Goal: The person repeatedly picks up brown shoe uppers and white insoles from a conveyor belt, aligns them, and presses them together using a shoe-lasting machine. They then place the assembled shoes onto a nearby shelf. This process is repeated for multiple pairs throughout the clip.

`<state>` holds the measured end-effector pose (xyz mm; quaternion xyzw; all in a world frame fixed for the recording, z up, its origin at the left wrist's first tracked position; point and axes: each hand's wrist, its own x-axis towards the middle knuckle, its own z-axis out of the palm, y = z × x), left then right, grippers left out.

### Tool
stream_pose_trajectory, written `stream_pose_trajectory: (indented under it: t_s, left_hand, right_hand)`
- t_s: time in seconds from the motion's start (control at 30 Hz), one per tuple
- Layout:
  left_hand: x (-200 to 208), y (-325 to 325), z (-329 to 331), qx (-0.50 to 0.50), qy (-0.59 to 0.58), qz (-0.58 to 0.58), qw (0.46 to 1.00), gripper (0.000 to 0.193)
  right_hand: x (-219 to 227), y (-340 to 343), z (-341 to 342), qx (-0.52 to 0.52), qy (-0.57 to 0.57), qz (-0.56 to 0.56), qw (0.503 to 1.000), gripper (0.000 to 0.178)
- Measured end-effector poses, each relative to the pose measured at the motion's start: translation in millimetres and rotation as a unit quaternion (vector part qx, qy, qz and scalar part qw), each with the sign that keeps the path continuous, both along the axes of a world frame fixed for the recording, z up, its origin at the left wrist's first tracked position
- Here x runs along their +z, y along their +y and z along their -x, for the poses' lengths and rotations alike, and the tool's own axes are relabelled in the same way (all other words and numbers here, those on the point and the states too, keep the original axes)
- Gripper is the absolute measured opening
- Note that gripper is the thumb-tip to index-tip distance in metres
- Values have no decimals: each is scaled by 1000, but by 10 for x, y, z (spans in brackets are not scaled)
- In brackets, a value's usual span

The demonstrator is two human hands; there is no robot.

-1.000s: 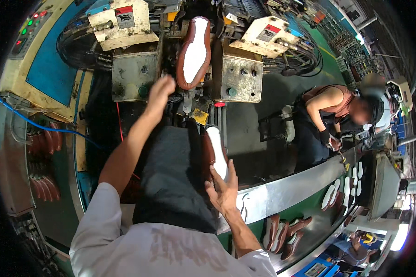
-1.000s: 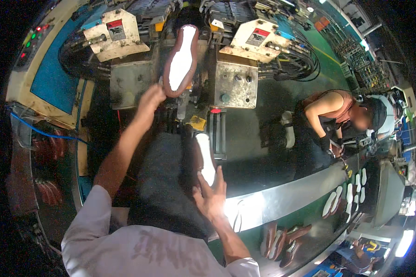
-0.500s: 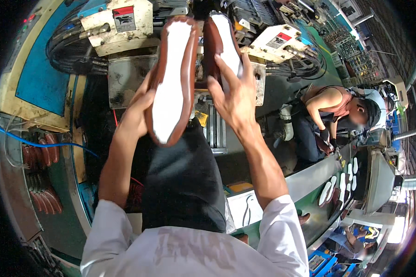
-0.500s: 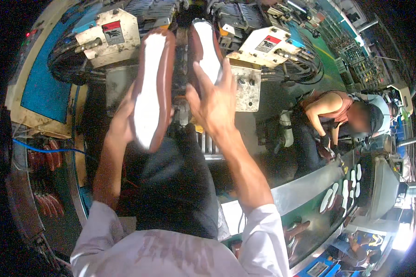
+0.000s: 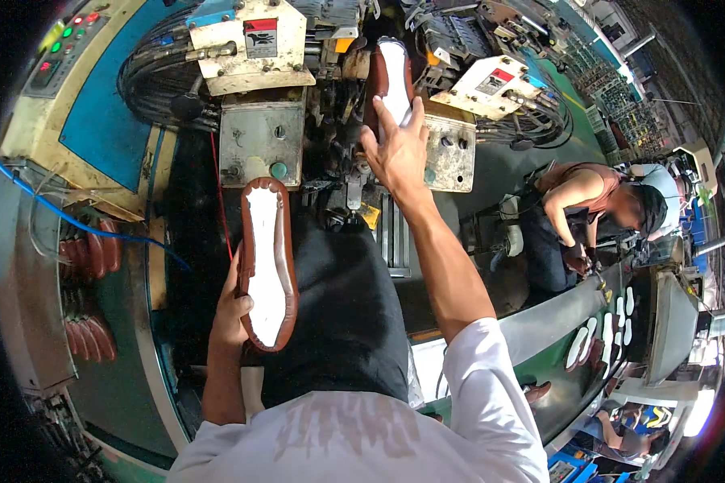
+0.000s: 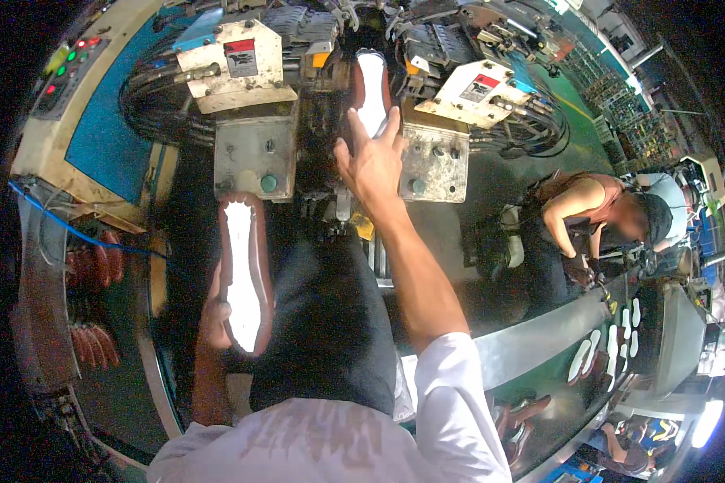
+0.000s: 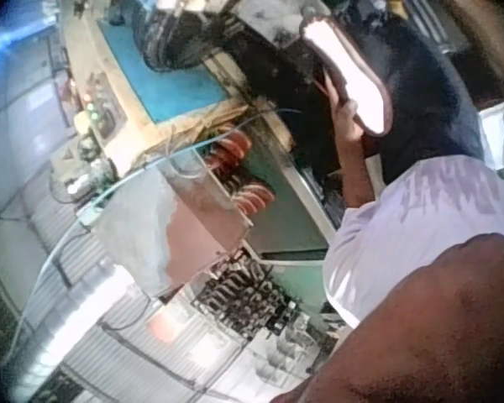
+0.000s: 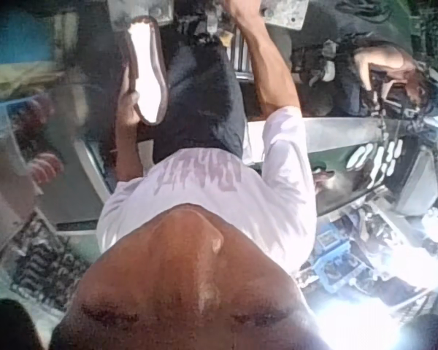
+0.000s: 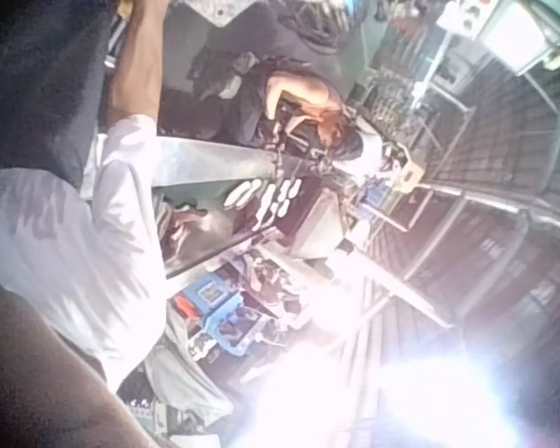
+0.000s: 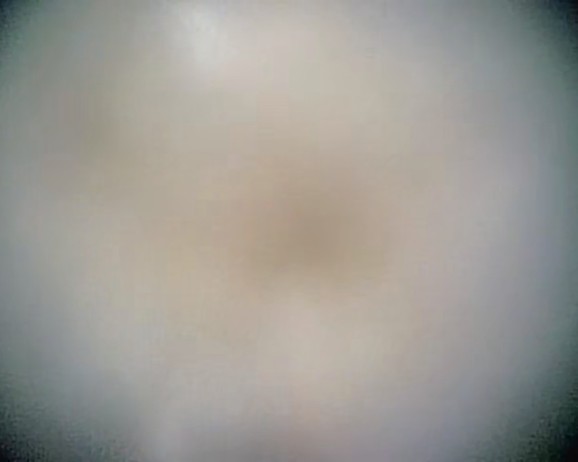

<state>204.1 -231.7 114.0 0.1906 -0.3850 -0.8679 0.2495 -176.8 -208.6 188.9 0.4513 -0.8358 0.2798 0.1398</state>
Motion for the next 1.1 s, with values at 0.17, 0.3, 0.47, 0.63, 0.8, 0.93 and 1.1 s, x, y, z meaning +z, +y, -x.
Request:
stream_pose_trajectory:
  t_s: [0.17, 0.3, 0.47, 0.63, 0.8, 0.93, 1.1]
  left_hand:
    - [185, 301, -84, 33, -52, -7, 998, 118]
    - [165, 398, -116, 20, -54, -14, 998, 117]
    - [222, 467, 50, 13, -69, -23, 997, 118]
    - [258, 406, 298, -18, -97, -5, 995, 118]
    - [284, 270, 475, -41, -157, 32, 986, 120]
    - [294, 171, 673, -60, -167, 26, 984, 121]
    - [82, 21, 796, -80, -150, 26, 985, 118]
  right_hand:
    - [32, -130, 51, -5, -34, -19, 999, 66]
    - [-147, 23, -188, 35, 115, -3, 993, 77]
    - [-250, -10, -162, 41, 116, 7, 992, 79]
    - [-172, -490, 203, 31, 118, 16, 992, 79]
    - [-118, -1070, 686, 2, 158, 5, 987, 81]
    - [-27, -1320, 915, -19, 187, 14, 982, 82]
    - [104, -1354, 872, -14, 198, 14, 980, 81]
